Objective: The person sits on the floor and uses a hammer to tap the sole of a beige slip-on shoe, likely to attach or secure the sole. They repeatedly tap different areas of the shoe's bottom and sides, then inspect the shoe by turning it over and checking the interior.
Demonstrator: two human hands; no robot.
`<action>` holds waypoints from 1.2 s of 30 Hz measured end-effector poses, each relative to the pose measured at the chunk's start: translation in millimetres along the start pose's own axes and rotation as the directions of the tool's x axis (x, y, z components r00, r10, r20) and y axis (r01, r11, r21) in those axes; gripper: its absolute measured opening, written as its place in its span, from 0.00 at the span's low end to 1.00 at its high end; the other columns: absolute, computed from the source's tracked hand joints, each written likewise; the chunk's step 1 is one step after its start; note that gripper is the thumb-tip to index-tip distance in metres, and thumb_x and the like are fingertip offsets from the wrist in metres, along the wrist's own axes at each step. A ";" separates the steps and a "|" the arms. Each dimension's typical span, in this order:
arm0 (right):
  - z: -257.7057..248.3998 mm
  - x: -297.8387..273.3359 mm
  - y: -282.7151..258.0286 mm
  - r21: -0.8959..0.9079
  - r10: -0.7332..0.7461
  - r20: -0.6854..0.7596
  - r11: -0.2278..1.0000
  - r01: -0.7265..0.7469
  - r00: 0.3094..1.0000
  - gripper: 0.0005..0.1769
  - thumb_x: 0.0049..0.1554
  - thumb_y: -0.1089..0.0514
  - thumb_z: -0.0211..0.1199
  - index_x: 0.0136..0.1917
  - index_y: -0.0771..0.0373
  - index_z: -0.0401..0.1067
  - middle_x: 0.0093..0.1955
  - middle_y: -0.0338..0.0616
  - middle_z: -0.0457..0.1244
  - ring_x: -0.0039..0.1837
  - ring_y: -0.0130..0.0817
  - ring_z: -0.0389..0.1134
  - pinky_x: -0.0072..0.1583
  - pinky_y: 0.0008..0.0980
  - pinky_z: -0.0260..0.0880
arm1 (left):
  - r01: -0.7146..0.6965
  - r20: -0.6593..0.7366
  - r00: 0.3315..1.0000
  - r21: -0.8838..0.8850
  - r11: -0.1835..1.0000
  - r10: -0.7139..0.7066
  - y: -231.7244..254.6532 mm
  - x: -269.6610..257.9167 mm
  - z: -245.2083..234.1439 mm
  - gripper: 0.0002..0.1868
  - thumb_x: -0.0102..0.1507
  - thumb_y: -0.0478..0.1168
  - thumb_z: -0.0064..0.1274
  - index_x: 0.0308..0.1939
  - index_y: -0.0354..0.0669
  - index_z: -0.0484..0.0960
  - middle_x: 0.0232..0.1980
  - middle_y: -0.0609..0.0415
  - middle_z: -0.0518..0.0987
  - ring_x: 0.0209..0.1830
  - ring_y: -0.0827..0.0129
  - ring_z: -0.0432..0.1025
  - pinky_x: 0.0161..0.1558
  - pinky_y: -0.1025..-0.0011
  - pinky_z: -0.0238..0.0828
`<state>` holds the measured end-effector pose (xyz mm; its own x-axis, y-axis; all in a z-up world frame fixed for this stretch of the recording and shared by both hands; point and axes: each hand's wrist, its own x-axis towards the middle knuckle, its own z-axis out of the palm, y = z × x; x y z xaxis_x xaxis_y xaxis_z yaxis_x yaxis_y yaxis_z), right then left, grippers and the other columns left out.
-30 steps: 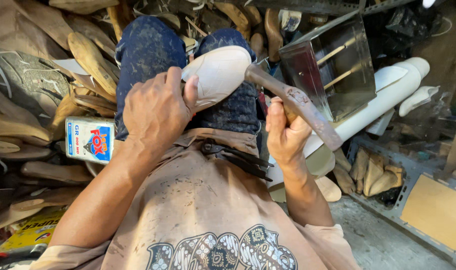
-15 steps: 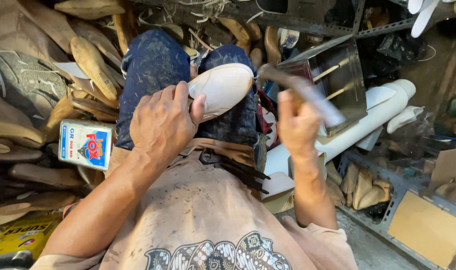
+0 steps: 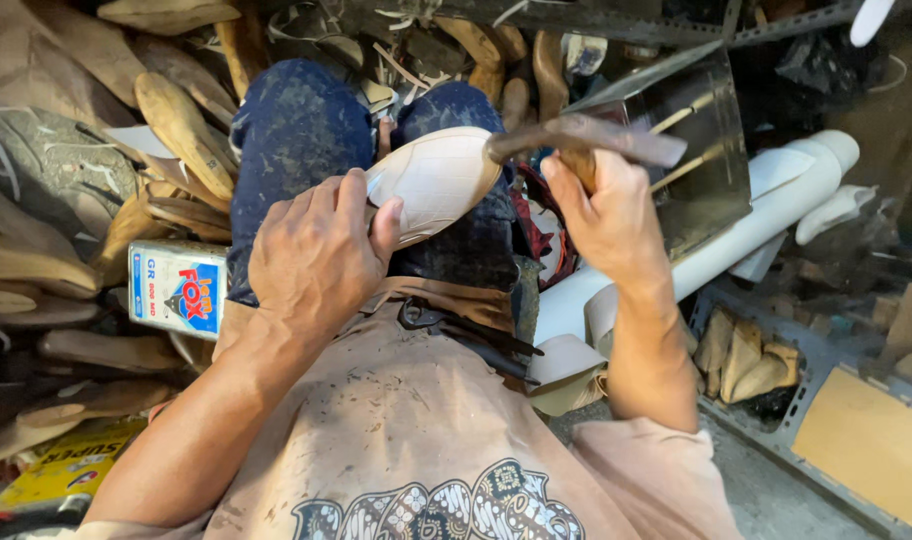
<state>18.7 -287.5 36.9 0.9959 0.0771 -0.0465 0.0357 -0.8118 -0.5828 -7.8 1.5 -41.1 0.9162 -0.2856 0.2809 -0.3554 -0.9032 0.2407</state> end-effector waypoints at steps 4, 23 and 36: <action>-5.3 12.7 6.0 0.062 -0.030 -0.015 0.998 0.031 0.999 0.09 0.68 0.60 0.61 0.46 0.66 0.72 0.33 0.53 0.65 0.36 0.44 0.69 0.43 0.40 0.70 | 0.024 0.001 1.000 -0.014 1.000 -0.024 2.9 0.9 0.3 0.25 0.73 0.59 0.37 0.50 0.45 0.82 0.39 0.52 0.82 0.37 0.61 0.81 0.41 0.67 0.74; -22.8 35.2 10.1 -0.112 -0.025 -0.245 0.994 -0.003 0.969 0.26 0.72 0.43 0.46 0.58 0.68 0.73 0.50 0.61 0.68 0.52 0.60 0.68 0.53 0.49 0.63 | -0.465 -0.424 0.872 -0.560 0.686 0.244 3.4 -25.1 -43.9 0.16 0.72 0.51 0.41 0.53 0.44 0.73 0.48 0.47 0.80 0.42 0.59 0.77 0.39 0.60 0.75; -3.0 269.2 113.4 -0.611 -0.493 -0.088 0.713 0.344 0.865 0.16 0.61 0.47 0.65 0.57 0.58 0.75 0.44 0.59 0.64 0.46 0.62 0.63 0.52 0.51 0.61 | 0.231 0.524 0.766 -0.765 -0.601 -0.372 -0.7 -58.5 86.5 0.13 0.62 0.35 0.60 0.47 0.29 0.83 0.40 0.39 0.86 0.40 0.57 0.81 0.52 0.60 0.81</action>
<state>291.2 -360.5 -39.3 0.8515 0.4164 0.3187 0.4188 -0.9058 0.0644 -45.3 -8.9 -138.0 0.9311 -0.0504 -0.3614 0.2840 0.7218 0.6311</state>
